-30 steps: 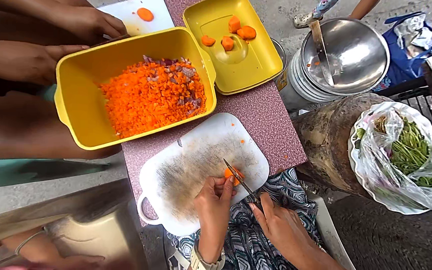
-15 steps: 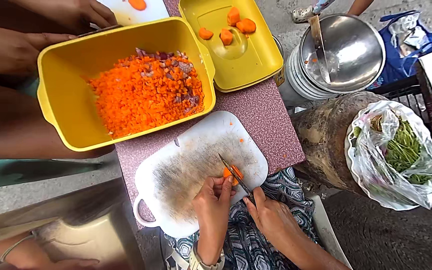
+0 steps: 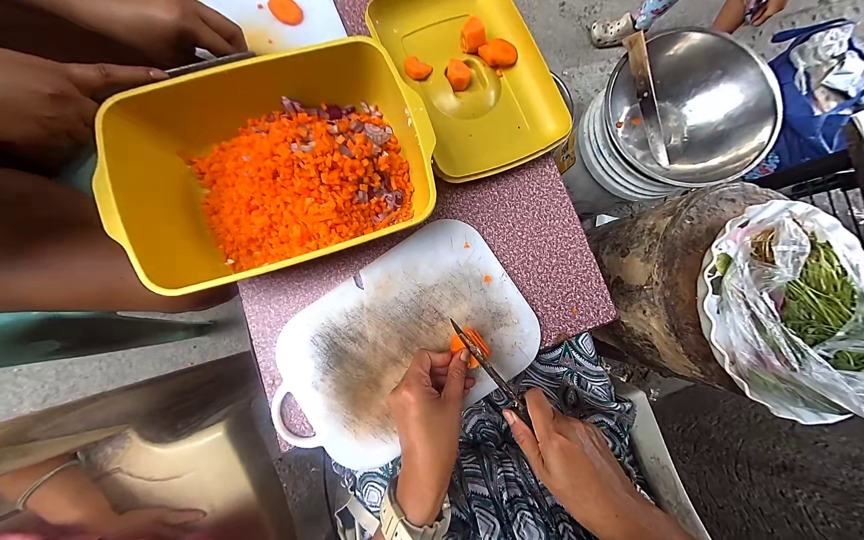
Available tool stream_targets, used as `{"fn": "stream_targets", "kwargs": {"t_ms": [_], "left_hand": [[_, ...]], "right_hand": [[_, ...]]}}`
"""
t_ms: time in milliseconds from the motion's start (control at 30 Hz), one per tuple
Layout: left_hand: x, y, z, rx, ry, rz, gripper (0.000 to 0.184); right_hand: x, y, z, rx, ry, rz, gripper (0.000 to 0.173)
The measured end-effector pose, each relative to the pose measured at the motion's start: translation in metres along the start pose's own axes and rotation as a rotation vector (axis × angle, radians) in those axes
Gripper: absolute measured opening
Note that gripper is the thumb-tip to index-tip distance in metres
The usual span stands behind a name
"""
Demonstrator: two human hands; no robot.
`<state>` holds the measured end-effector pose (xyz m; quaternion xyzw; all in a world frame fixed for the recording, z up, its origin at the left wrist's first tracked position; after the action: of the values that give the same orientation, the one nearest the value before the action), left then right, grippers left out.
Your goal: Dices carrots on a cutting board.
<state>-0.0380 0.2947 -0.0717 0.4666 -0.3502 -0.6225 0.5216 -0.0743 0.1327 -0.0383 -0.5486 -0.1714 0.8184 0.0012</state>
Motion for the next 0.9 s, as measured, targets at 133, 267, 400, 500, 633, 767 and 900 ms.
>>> {"fn": "stream_targets", "kwargs": {"t_ms": [133,267,400,500,633,767,900], "left_hand": [[0.001,-0.001,0.0,0.006,-0.006,-0.02,0.012],[0.0,0.0,0.0,0.01,-0.007,-0.018,0.012],[0.001,0.0,0.0,0.013,0.002,-0.017,0.012],[0.001,0.001,0.0,0.016,0.004,-0.03,0.012],[0.001,0.004,0.0,0.018,0.012,-0.058,0.013],[0.0,0.004,0.0,0.003,0.018,-0.068,0.013],[-0.001,0.004,0.005,0.002,0.04,-0.098,0.014]], "right_hand": [[0.001,-0.004,-0.004,0.01,-0.022,0.009,0.04],[0.003,-0.01,-0.016,-0.001,-0.016,0.031,0.038],[-0.002,-0.014,-0.021,0.033,-0.11,0.02,0.036],[-0.009,-0.015,-0.025,0.089,-0.291,-0.011,0.037],[-0.013,-0.017,-0.03,0.194,-0.617,-0.093,0.043],[-0.005,-0.016,-0.031,0.18,-0.561,-0.135,0.043],[-0.001,-0.016,-0.024,0.169,-0.506,-0.097,0.044]]}}
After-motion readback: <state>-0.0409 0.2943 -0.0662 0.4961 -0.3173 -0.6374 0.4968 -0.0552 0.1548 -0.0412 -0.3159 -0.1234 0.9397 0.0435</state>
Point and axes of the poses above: each hand's wrist, its own z-axis away from the middle knuckle, its own x-axis out of the palm, y = z × x, the point moved 7 cm from there along -z, towards the middle knuckle, and after that the axes turned 15 degrees about -y, right-handed, at the moved point
